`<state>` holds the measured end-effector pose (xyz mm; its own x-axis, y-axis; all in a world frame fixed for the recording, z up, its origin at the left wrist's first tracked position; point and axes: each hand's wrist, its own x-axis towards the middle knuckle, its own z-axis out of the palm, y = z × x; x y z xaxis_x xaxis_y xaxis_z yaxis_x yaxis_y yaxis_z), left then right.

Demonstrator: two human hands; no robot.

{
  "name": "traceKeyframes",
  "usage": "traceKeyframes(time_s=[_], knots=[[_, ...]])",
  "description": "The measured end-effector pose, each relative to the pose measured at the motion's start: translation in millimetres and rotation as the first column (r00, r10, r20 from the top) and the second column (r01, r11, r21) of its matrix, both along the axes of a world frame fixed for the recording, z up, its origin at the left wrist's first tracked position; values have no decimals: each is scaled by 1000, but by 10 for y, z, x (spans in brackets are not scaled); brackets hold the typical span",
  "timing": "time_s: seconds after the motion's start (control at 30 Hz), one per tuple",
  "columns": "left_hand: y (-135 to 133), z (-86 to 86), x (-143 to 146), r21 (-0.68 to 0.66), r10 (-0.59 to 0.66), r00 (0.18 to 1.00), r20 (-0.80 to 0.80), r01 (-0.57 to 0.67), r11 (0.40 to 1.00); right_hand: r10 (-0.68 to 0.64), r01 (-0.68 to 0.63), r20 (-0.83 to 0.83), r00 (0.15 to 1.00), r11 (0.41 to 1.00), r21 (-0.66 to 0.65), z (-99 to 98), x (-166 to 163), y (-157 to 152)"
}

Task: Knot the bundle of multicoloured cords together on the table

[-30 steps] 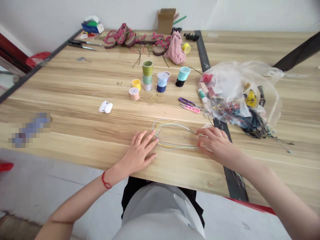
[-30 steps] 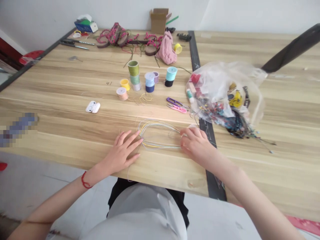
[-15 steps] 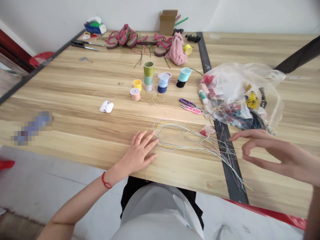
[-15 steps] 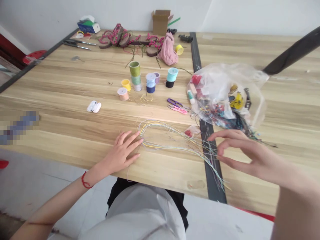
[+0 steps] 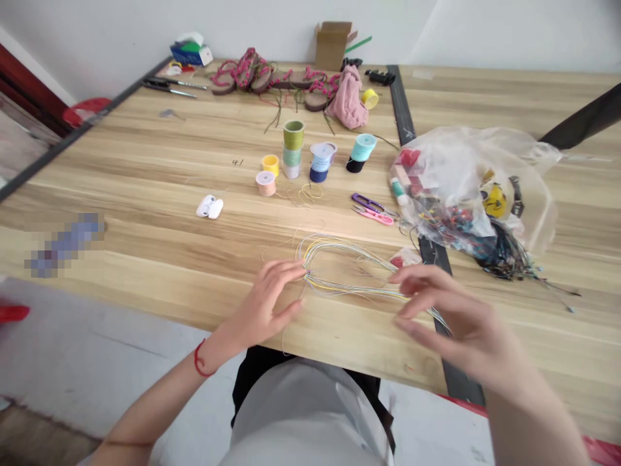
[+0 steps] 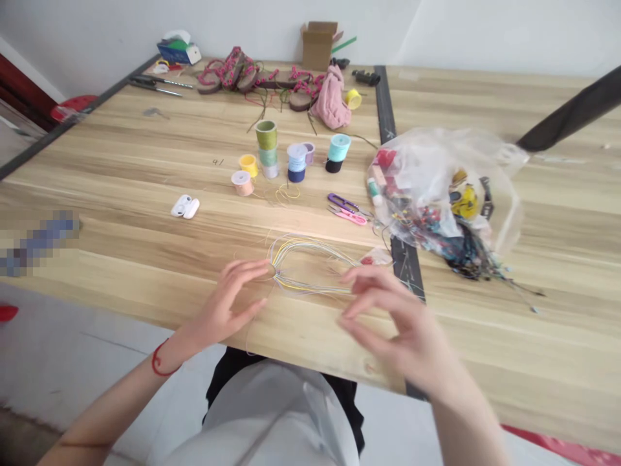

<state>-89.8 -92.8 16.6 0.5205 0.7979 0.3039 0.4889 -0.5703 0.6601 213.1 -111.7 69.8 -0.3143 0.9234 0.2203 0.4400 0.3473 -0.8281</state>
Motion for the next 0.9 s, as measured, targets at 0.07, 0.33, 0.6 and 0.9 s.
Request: traceKeyframes(time_s=[0.07, 0.33, 0.6, 0.9], knots=[[-145, 148, 51, -15, -79, 990, 121, 81, 997, 50, -52, 59, 997, 998, 35, 23, -339, -108], [-587, 282, 210, -22, 73, 970, 232, -69, 997, -61, 61, 20, 998, 998, -21, -17, -954, -365], [-501, 175, -12, -20, 317, 933, 169, -318, 948, 12, -10, 13, 1000, 988, -152, -170, -846, -303], [-469, 113, -50, -29, 242, 964, 109, -240, 970, -48, 48, -5, 999, 999, -24, -419, -1034, -241]])
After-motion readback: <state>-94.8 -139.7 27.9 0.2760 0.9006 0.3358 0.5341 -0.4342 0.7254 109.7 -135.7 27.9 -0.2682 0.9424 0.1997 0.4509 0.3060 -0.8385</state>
